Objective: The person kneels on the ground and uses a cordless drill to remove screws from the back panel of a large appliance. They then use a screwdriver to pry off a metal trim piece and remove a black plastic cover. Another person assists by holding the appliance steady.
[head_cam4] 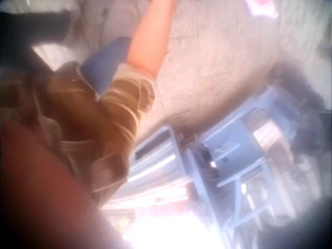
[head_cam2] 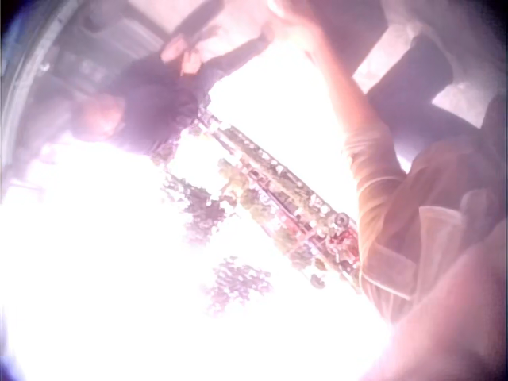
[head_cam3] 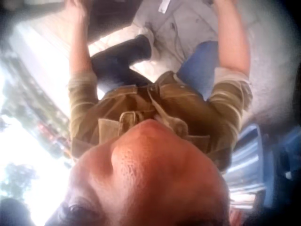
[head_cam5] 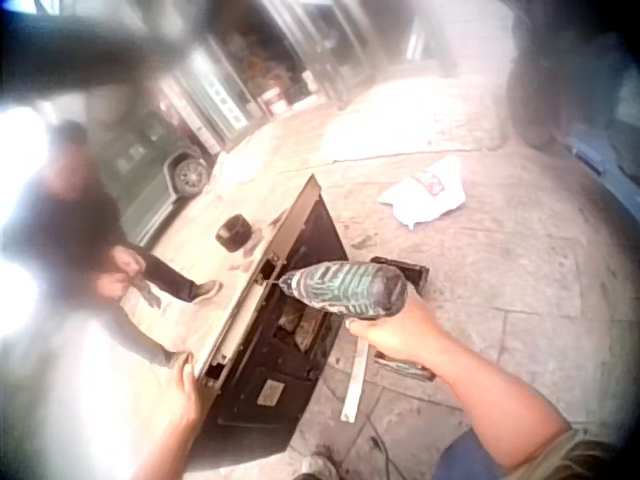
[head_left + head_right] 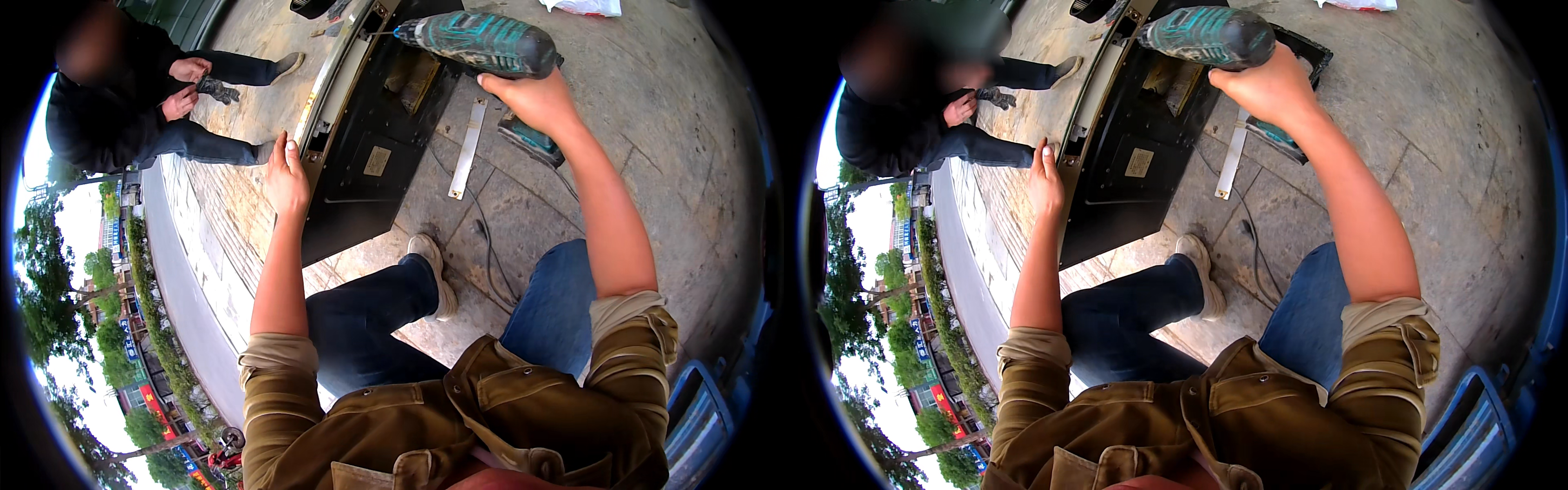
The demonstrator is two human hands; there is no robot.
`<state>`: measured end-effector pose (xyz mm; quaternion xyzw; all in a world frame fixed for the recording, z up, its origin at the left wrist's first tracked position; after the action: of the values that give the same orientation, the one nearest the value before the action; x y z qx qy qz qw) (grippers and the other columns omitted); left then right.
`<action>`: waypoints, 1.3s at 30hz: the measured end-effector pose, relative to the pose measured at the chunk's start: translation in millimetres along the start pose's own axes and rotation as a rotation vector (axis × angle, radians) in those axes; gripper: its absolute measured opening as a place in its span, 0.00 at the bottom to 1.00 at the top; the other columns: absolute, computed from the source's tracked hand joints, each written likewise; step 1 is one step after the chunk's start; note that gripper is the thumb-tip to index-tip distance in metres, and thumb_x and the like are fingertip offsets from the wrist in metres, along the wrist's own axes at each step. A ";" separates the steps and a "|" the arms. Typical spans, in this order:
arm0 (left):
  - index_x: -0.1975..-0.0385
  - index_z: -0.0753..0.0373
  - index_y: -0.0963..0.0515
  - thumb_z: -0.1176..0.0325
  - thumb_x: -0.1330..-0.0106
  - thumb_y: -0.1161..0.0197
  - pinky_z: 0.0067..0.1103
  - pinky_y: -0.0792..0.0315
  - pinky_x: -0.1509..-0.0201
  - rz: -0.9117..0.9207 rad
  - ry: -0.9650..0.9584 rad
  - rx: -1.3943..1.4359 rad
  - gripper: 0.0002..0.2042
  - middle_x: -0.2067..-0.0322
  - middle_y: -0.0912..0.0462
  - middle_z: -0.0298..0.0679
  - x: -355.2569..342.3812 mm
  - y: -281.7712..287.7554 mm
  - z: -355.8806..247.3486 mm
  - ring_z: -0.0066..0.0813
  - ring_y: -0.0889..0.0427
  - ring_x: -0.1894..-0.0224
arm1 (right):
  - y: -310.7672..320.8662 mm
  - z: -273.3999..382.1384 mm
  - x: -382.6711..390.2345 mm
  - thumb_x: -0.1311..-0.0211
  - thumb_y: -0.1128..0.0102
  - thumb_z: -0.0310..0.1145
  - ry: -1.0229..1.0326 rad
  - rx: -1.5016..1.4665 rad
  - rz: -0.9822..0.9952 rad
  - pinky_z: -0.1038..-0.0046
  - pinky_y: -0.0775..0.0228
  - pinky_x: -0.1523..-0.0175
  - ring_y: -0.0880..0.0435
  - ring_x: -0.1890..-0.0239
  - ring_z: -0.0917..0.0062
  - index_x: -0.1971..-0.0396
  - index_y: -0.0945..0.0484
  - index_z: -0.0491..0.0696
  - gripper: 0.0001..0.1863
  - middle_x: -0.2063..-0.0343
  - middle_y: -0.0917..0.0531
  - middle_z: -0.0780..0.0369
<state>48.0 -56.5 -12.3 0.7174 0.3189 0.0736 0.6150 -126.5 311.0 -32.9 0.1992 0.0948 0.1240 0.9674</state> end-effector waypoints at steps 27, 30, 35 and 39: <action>0.44 0.57 0.31 0.51 0.29 0.61 0.31 0.34 0.44 0.002 -0.011 0.031 0.22 0.50 0.25 0.45 -2.7 -3.2 -4.0 0.44 0.27 0.47 | -25.6 1.6 -25.4 0.56 0.37 0.41 0.099 0.042 -0.012 0.65 0.27 0.62 0.18 0.68 0.62 0.69 0.20 0.47 0.16 0.74 0.17 0.55; 0.44 0.57 0.31 0.51 0.29 0.61 0.31 0.34 0.44 0.004 -0.009 0.028 0.22 0.50 0.25 0.45 -2.3 -0.4 -4.1 0.44 0.27 0.47 | -23.6 7.3 -25.7 0.56 0.37 0.41 0.096 0.041 -0.010 0.66 0.27 0.61 0.18 0.68 0.62 0.68 0.20 0.47 0.16 0.74 0.17 0.55; 0.44 0.56 0.31 0.50 0.29 0.61 0.32 0.34 0.45 0.007 -0.010 0.004 0.22 0.50 0.24 0.47 -5.1 -2.2 -9.6 0.45 0.27 0.47 | -19.5 6.0 -28.5 0.57 0.37 0.41 0.102 -0.012 -0.010 0.67 0.28 0.60 0.18 0.66 0.62 0.68 0.20 0.47 0.17 0.74 0.17 0.55; 0.44 0.55 0.31 0.49 0.29 0.62 0.32 0.33 0.46 -0.003 0.011 0.041 0.23 0.51 0.23 0.47 -5.6 -3.4 -9.5 0.46 0.26 0.48 | -20.7 15.8 -29.2 0.56 0.37 0.41 0.076 0.114 0.055 0.68 0.28 0.58 0.18 0.65 0.65 0.65 0.20 0.47 0.18 0.71 0.17 0.57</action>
<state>37.6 -51.6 -11.6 0.7289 0.3250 0.0701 0.5985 -146.4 278.8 -23.2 0.2516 0.1326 0.1526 0.9465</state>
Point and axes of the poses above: each hand's wrist, its own x-axis away from the middle knuckle, its own y-axis out of the back of the hand, z = x × y, the point moved 7 cm from there along -x, towards the middle knuckle
